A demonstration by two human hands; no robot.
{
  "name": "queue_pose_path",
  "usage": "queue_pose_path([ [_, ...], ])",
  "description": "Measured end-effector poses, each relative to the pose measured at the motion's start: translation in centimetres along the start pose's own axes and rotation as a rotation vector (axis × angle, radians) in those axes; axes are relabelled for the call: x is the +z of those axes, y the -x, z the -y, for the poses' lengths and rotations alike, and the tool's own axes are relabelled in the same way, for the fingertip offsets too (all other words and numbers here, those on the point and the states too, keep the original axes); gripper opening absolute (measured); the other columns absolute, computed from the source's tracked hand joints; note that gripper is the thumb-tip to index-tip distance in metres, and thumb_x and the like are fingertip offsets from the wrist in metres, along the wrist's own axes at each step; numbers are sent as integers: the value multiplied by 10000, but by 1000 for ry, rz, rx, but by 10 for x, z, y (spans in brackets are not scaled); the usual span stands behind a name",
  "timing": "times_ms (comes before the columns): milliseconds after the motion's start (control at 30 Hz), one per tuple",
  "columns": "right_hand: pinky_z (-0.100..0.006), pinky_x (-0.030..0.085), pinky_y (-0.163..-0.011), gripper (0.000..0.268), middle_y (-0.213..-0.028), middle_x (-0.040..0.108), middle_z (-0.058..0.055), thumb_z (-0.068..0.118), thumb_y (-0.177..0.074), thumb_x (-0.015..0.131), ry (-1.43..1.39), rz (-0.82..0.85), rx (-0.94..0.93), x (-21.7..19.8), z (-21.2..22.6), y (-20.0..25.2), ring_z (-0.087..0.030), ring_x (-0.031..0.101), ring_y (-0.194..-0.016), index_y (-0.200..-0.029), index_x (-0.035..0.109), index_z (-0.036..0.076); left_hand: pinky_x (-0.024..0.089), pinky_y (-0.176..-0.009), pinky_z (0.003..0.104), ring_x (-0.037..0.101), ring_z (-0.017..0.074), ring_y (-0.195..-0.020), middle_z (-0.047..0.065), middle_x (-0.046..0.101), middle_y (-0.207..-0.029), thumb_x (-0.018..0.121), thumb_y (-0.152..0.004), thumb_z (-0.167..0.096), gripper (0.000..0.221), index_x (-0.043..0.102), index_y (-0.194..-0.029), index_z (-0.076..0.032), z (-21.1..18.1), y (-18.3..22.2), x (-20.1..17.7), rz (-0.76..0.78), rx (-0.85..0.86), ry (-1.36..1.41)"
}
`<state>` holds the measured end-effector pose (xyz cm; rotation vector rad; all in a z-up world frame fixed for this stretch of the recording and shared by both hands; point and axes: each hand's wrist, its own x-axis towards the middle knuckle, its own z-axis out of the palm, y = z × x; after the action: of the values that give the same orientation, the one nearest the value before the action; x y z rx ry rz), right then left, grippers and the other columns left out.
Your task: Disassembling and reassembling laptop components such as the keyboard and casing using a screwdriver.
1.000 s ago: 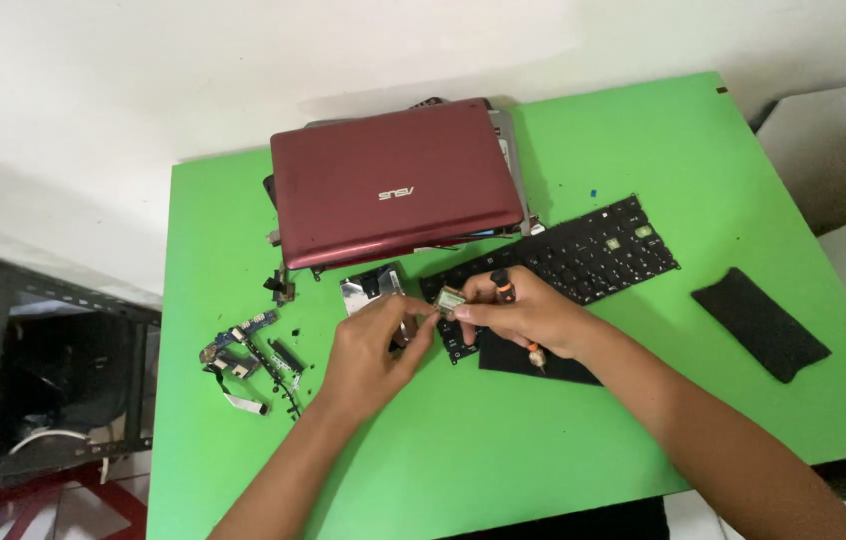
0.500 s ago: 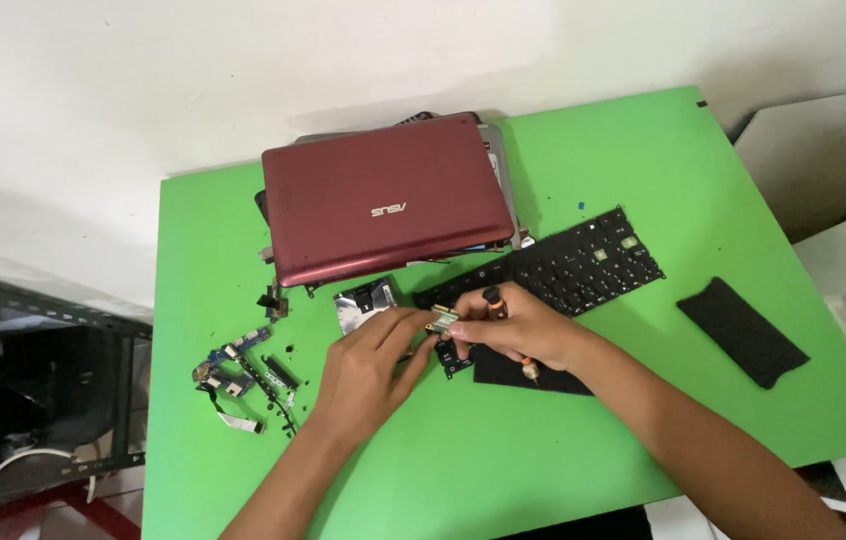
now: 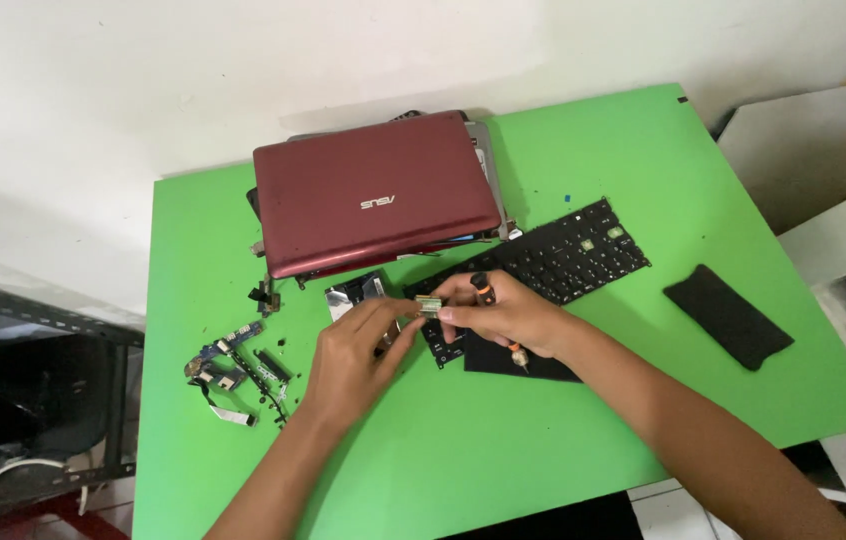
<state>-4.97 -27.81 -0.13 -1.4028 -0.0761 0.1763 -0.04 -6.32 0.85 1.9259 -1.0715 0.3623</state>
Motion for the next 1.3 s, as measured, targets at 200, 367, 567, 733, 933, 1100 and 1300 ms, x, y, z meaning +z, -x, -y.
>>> queue_pose_path([
  [200, -145, 336, -343, 343, -747, 726, -175, 60, -892, 718, 27, 46, -40, -4, -7, -2, -30, 433, -293, -1193, 634, -82, 538, -516, 320, 632, 215, -538, 21, 745, -770, 776, -880, -109, 59, 761, -936, -117, 3, 1, 0, -19, 2, 20],
  [367, -155, 320, -325, 330, -737, 732, -189, 47, -909, 702, 90, -1, -40, 1, -6, 0, -49, 425, -279, -1211, 670, -81, 525, -530, 313, 616, 205, -519, 23, 726, -716, 766, -898, -143, 71, 775, -969, -149, 11, 5, 4, -1, -41, 17],
  [567, -151, 312, -316, 301, -715, 733, -171, 58, -954, 629, 182, -53, -58, 16, 5, 7, -39, 423, -271, -1227, 685, -57, 528, -542, 337, 655, 248, -565, 76, 740, -754, 758, -915, -134, 76, 769, -989, -120, 10, 4, 1, 18, -32, 9],
  [733, -160, 310, -326, 361, -790, 741, -206, 27, -926, 668, 87, -124, -114, 14, -8, 7, -48, 412, -278, -1266, 643, -90, 550, -551, 291, 683, 205, -617, 57, 757, -803, 751, -925, -119, 75, 773, -997, -125, 15, 8, 5, 14, -70, 58],
  [933, -165, 318, -332, 347, -848, 751, -226, 13, -930, 644, 52, -92, -141, 7, -10, 8, -36, 416, -287, -1265, 648, -77, 567, -560, 311, 679, 237, -627, 106, 746, -793, 749, -919, -110, 90, 769, -1005, -97, 35, 12, 7, 20, -133, 135],
  [1100, -172, 312, -324, 356, -840, 745, -253, 25, -915, 690, 22, -73, -135, 3, -15, 5, -42, 414, -283, -1248, 638, -91, 578, -558, 322, 691, 221, -635, 96, 773, -904, 768, -868, -74, 241, 735, -1106, -91, 17, 7, -1, 117, -103, 166],
  [1300, -159, 309, -327, 376, -831, 758, -223, 16, -896, 710, 45, -54, -135, -1, -21, 2, -47, 424, -280, -1254, 644, -80, 570, -545, 315, 695, 231, -635, 65, 776, -889, 755, -859, -43, 202, 745, -1051, -102, 5, 8, 2, 123, -125, 87],
])
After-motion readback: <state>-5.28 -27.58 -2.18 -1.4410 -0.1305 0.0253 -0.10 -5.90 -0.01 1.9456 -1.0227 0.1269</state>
